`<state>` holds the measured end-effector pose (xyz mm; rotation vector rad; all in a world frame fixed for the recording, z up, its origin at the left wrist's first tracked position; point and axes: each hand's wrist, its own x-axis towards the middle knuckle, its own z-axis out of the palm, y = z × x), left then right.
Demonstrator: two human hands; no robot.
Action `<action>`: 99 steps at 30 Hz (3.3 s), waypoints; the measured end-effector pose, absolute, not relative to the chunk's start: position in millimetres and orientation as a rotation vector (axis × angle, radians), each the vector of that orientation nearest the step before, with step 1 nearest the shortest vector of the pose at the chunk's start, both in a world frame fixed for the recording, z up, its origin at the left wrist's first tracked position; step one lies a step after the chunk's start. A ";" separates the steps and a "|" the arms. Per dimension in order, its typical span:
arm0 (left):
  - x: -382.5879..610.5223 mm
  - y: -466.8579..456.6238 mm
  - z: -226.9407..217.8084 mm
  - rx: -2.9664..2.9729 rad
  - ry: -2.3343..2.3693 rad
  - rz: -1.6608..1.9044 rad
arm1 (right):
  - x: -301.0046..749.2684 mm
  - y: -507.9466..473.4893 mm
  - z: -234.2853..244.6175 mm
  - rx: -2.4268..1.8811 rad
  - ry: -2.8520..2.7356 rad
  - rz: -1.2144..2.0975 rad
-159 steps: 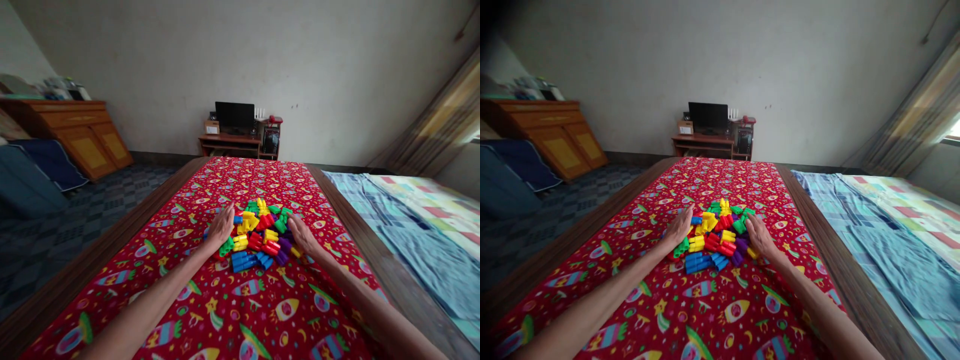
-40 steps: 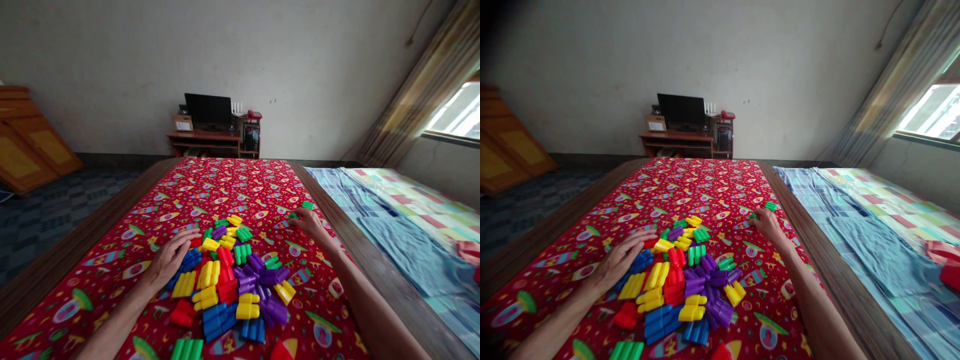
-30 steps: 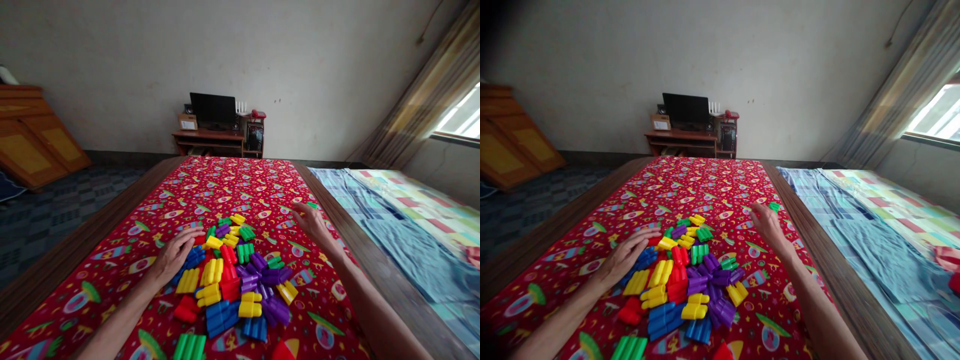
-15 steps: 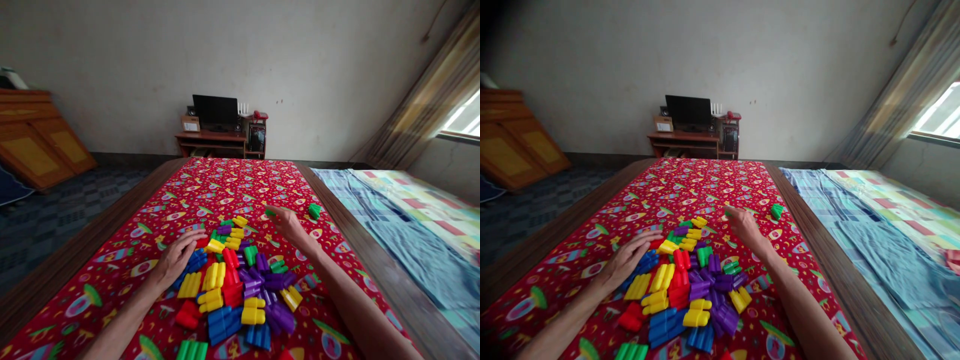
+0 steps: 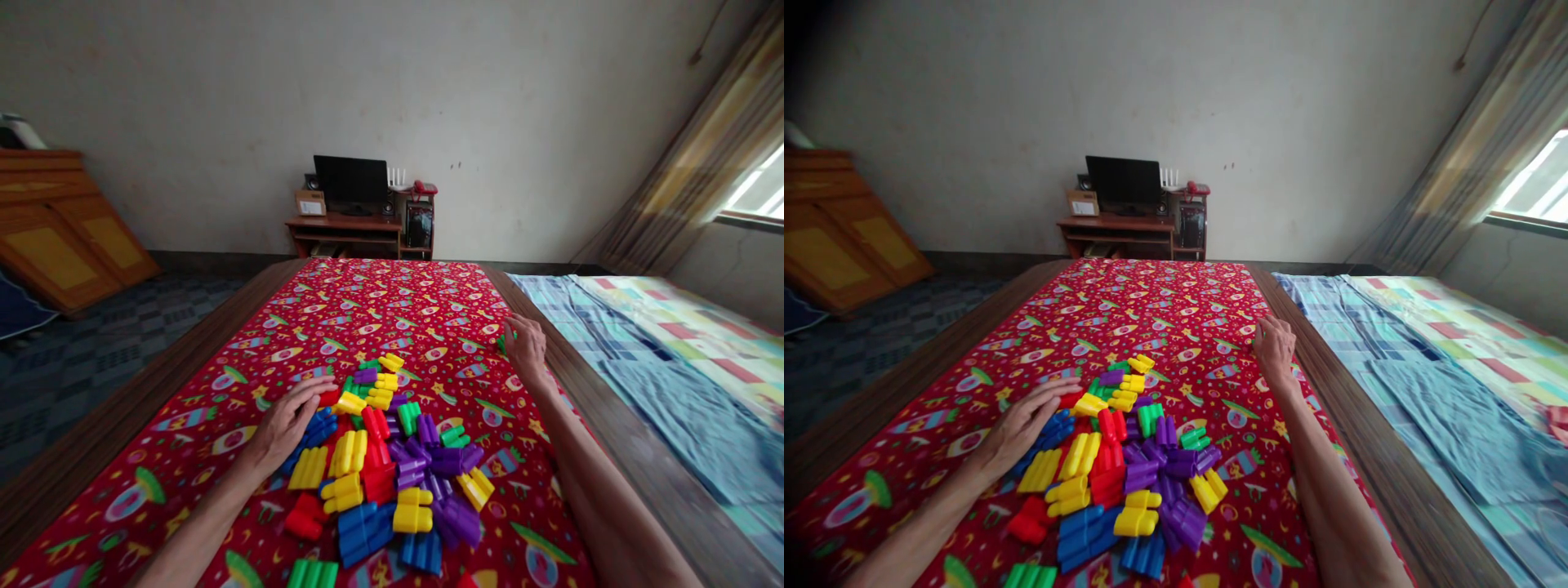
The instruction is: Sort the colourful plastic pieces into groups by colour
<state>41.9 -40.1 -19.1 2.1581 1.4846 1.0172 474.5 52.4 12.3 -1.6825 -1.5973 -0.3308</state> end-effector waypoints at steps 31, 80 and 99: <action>43.9 -39.1 -14.4 2.218 1.499 0.974 | 267.0 39.9 29.4 -1.186 -2.613 0.256; 43.7 -38.3 -17.0 2.219 1.473 1.006 | 343.0 -17.7 51.9 -0.998 -2.721 0.711; 40.6 -36.8 -21.5 2.244 1.462 0.999 | 464.7 48.9 36.0 -2.049 -1.639 -0.215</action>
